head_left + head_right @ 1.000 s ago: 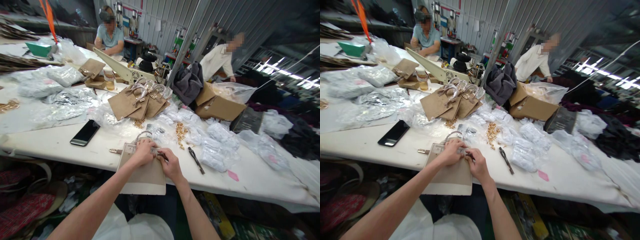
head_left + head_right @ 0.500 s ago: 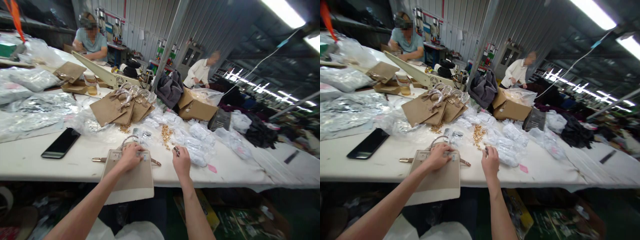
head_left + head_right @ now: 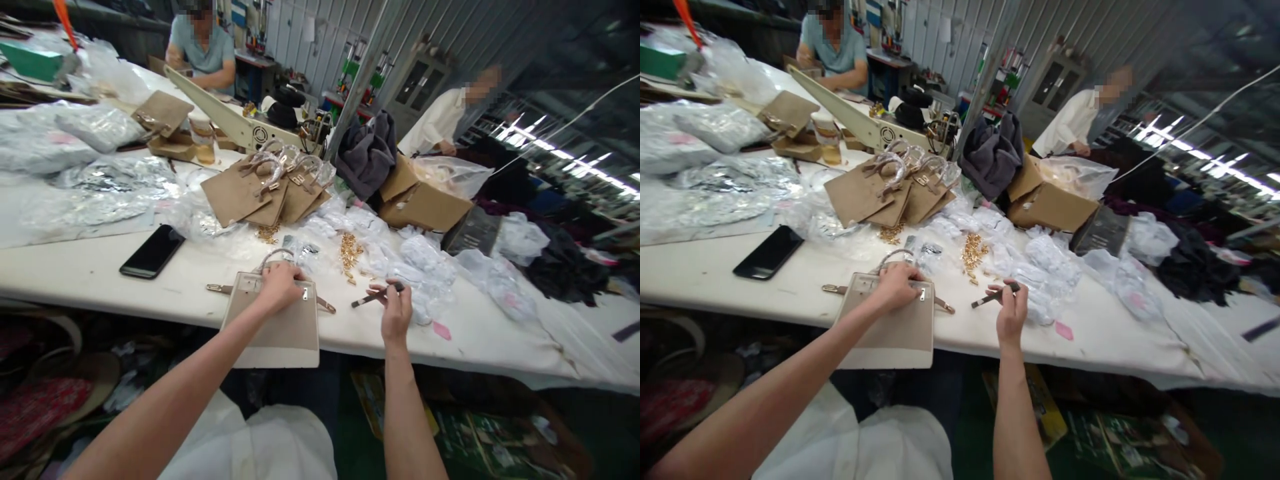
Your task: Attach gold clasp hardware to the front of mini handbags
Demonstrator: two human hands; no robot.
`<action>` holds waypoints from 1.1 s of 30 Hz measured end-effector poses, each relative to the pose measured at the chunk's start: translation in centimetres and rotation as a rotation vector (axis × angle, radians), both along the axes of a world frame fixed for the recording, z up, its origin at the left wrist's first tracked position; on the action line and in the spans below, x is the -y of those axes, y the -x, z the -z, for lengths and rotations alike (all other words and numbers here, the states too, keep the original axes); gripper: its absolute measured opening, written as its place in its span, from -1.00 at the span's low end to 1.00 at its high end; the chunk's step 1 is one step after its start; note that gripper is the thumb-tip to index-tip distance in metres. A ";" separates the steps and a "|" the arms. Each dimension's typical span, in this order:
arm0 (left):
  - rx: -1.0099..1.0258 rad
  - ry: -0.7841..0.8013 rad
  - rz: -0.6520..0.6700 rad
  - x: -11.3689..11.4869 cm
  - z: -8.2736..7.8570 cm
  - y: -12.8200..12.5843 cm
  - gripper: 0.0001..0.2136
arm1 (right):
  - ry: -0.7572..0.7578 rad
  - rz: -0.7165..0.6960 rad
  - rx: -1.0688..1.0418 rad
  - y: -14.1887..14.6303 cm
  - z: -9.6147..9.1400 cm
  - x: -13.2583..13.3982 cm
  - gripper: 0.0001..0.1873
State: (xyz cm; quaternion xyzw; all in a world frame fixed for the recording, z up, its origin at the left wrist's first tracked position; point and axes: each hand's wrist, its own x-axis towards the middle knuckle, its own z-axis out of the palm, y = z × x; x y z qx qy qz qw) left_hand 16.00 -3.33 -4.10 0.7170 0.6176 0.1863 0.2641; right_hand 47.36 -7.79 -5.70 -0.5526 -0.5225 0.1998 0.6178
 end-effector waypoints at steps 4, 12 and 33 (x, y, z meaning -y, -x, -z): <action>-0.007 0.032 0.009 -0.3 -0.5 0.0 -0.74 | -0.084 -0.149 -0.402 2.1 0.2 -0.6 -0.76; -0.008 0.036 0.012 -0.1 -1.2 -0.2 -0.76 | 0.051 -0.206 -0.395 8.1 -3.6 -1.7 -0.40; 0.105 0.051 0.025 -0.2 -0.5 0.4 -0.85 | -0.067 -0.256 -0.211 19.5 -3.9 -2.1 -0.35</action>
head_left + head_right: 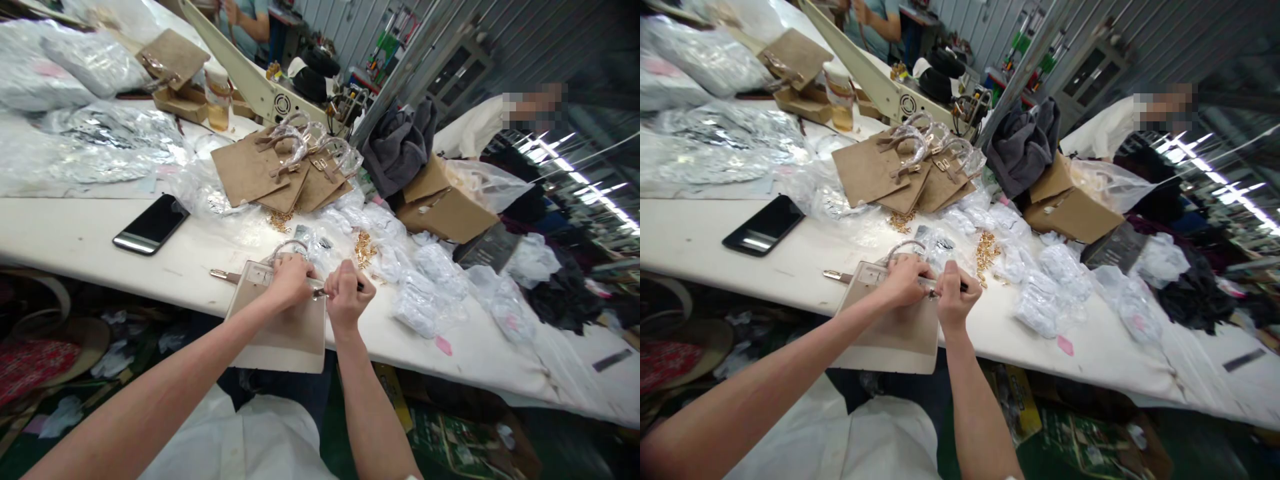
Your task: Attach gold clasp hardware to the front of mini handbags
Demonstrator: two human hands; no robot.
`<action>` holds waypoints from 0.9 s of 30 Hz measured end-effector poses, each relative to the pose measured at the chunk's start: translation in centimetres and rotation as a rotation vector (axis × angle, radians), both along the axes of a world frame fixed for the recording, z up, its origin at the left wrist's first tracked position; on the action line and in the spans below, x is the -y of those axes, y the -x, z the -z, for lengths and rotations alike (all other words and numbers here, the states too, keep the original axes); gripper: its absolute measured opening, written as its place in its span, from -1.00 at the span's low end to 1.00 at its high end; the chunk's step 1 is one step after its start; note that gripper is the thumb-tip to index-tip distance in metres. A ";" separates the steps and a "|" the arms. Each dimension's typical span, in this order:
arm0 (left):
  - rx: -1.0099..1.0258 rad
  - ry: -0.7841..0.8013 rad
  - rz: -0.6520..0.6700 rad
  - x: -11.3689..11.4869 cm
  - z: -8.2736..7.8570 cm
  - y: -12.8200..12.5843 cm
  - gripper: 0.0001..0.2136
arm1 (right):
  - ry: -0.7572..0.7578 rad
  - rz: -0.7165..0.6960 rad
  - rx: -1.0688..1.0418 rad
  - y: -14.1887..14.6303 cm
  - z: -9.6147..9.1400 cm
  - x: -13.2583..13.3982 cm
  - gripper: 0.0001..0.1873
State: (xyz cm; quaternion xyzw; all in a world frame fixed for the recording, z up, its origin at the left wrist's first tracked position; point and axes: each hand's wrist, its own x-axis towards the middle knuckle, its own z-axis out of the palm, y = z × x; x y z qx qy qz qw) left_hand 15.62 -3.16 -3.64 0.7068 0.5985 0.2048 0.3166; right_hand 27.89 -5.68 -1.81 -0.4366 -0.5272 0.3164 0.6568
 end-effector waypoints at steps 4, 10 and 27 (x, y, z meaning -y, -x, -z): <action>-0.043 -0.020 -0.012 0.0 0.0 -0.4 -0.86 | -0.014 0.020 0.026 -0.1 0.6 0.3 -0.35; -0.050 -0.038 -0.006 0.1 -0.1 -0.4 -0.79 | 0.025 -0.067 -0.207 -1.1 -1.5 -1.5 -0.29; -0.106 -0.061 0.015 0.3 -0.2 -0.3 -0.76 | 0.626 0.034 -0.436 -1.4 0.3 -7.2 -0.38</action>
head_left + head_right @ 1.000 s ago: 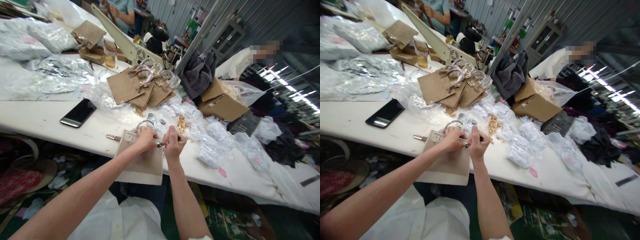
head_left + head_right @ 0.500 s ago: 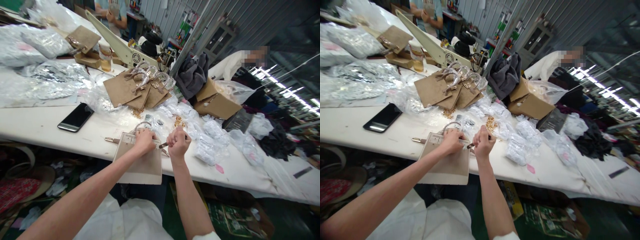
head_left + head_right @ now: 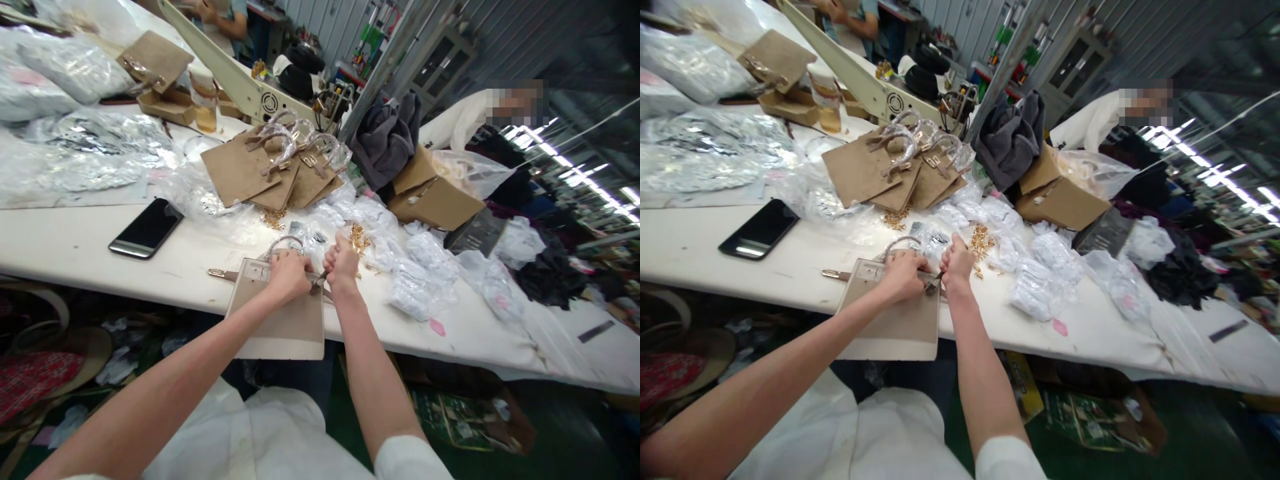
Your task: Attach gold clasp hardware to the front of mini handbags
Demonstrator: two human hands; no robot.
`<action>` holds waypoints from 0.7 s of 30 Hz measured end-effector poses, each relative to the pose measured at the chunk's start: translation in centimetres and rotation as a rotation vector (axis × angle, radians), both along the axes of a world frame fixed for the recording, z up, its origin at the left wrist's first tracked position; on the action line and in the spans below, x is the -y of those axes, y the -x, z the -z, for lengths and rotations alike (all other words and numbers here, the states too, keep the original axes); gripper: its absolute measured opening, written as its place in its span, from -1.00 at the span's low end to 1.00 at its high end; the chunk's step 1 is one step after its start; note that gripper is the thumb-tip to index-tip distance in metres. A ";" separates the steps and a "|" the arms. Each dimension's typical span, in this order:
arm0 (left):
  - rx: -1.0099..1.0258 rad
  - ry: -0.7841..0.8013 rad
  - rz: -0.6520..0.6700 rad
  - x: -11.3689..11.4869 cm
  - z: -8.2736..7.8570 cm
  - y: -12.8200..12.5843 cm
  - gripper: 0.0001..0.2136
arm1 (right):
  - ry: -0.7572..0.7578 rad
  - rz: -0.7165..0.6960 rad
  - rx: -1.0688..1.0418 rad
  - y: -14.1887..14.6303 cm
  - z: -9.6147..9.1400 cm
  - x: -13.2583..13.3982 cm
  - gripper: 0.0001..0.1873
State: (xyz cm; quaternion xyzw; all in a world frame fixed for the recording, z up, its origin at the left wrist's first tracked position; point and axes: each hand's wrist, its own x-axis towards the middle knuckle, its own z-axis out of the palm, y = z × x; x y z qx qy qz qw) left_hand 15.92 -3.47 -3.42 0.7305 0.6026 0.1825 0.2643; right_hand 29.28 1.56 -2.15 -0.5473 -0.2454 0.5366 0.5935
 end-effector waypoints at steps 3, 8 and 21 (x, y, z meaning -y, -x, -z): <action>0.013 0.007 -0.001 -0.3 0.3 0.0 -0.77 | 0.110 0.009 -0.027 -0.4 -0.1 -0.8 -0.39; 0.061 0.025 0.005 -0.6 0.4 0.1 -0.81 | -0.295 -0.033 0.013 0.0 -2.4 2.2 -0.36; 0.094 0.076 0.035 -0.6 0.4 0.8 -0.73 | -0.484 -0.041 0.343 1.6 -1.4 5.2 -0.32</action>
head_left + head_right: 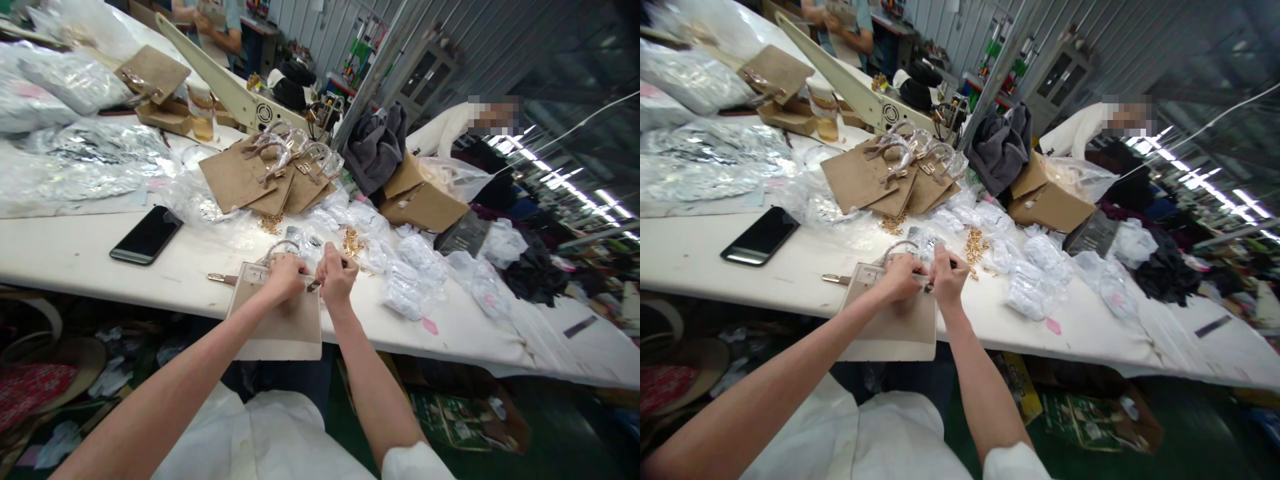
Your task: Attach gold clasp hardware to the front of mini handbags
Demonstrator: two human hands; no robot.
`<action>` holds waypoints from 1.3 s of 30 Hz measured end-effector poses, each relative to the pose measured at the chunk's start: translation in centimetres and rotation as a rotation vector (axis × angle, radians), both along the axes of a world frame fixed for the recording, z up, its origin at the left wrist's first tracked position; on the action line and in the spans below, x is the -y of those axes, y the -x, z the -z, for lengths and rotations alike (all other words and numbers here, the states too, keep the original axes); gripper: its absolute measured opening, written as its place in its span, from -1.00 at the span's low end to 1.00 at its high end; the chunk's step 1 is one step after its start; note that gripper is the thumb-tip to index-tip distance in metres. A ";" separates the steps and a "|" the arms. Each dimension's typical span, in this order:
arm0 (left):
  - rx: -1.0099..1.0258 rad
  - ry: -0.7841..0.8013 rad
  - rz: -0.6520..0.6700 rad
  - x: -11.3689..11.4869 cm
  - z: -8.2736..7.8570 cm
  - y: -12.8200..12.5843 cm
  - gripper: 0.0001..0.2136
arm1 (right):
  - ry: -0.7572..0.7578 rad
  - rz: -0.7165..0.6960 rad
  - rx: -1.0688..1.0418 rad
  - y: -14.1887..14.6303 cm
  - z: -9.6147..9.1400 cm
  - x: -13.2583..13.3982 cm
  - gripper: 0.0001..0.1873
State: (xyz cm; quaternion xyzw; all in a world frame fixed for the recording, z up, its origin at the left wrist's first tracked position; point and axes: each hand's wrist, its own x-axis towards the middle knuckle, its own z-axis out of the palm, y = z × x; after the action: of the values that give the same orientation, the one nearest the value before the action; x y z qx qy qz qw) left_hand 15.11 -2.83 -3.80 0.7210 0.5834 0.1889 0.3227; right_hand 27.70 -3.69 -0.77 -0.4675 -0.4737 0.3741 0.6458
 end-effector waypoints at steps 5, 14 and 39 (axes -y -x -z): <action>0.004 -0.029 -0.011 0.2 0.1 -0.1 -0.68 | 0.177 0.002 -0.199 -1.2 -1.9 -4.3 -0.29; 0.038 -0.029 -0.029 0.3 0.5 -0.2 -0.65 | 0.320 -0.111 -0.098 0.3 -0.6 -6.2 -0.30; 0.073 -0.073 0.011 0.1 0.6 -0.2 -0.76 | -0.053 0.076 0.201 0.3 1.2 2.1 -0.31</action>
State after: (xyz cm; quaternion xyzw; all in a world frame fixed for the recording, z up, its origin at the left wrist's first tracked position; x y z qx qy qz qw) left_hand 15.34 -2.97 -4.43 0.7283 0.5599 0.2344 0.3181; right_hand 27.42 -5.78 -1.96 -0.5029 -0.5278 0.2881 0.6209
